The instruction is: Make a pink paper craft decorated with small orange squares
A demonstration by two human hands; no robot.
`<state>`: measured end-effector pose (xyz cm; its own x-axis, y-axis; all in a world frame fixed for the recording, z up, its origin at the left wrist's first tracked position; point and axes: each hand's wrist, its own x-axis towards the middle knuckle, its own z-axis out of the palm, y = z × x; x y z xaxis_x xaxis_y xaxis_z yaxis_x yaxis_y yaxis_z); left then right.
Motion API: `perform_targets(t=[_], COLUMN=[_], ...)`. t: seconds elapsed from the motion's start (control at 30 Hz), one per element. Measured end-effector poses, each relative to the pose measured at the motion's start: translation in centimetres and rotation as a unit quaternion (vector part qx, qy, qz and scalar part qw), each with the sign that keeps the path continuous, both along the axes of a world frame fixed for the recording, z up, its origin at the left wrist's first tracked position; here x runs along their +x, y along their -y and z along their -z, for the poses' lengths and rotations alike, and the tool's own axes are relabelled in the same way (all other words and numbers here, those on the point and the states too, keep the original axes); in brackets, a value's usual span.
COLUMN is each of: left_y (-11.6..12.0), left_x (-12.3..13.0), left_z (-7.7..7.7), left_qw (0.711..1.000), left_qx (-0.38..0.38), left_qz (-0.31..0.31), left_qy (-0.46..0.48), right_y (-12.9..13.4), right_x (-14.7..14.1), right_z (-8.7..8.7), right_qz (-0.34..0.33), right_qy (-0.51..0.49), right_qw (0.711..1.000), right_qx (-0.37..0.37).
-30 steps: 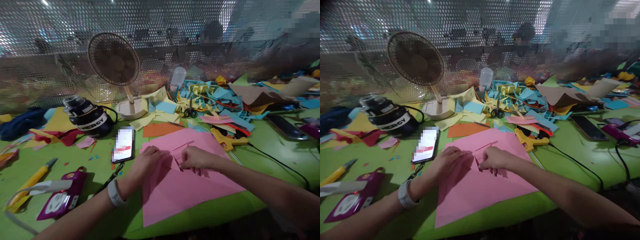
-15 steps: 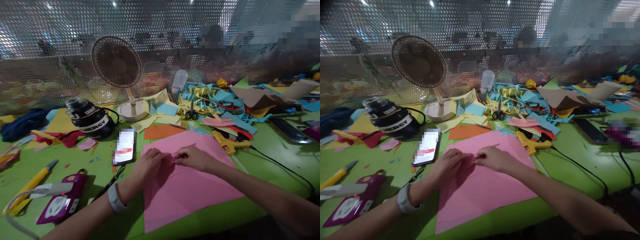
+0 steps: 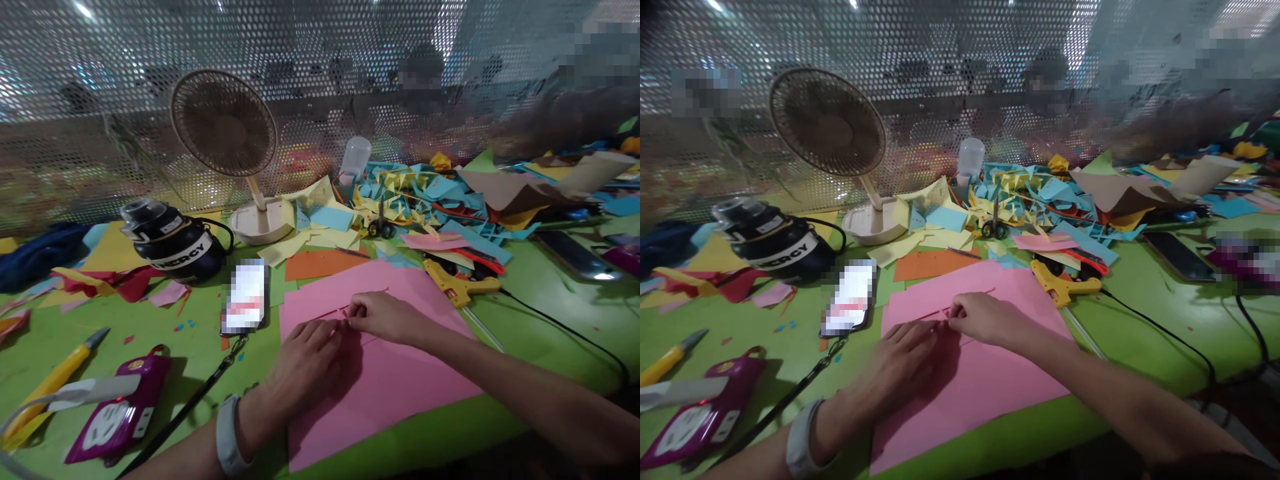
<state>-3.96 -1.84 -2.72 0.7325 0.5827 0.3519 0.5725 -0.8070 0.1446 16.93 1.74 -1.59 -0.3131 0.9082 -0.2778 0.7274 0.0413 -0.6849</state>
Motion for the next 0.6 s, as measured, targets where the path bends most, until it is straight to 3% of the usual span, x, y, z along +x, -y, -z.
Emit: perform_targets(t=[0.2,0.4,0.6], left_y=[0.1,0.0,0.0], left_x=[0.3,0.2,-0.1], left_z=[0.1,0.7,0.4], left_qw=[0.999,0.999,0.997], left_qx=[0.035,0.033,-0.025], left_qz=[0.004,0.017,0.031], left_qy=[0.030,-0.018,-0.066], right_y=[0.1,0.3,1.4], right_x=[0.2,0.1,1.1], right_z=[0.2,-0.8,-1.0], right_qz=[0.008,0.042,0.085], right_qy=[-0.029,-0.053,0.017], right_qw=[0.999,0.997,0.992], right_qx=[-0.017,-0.027,0.095])
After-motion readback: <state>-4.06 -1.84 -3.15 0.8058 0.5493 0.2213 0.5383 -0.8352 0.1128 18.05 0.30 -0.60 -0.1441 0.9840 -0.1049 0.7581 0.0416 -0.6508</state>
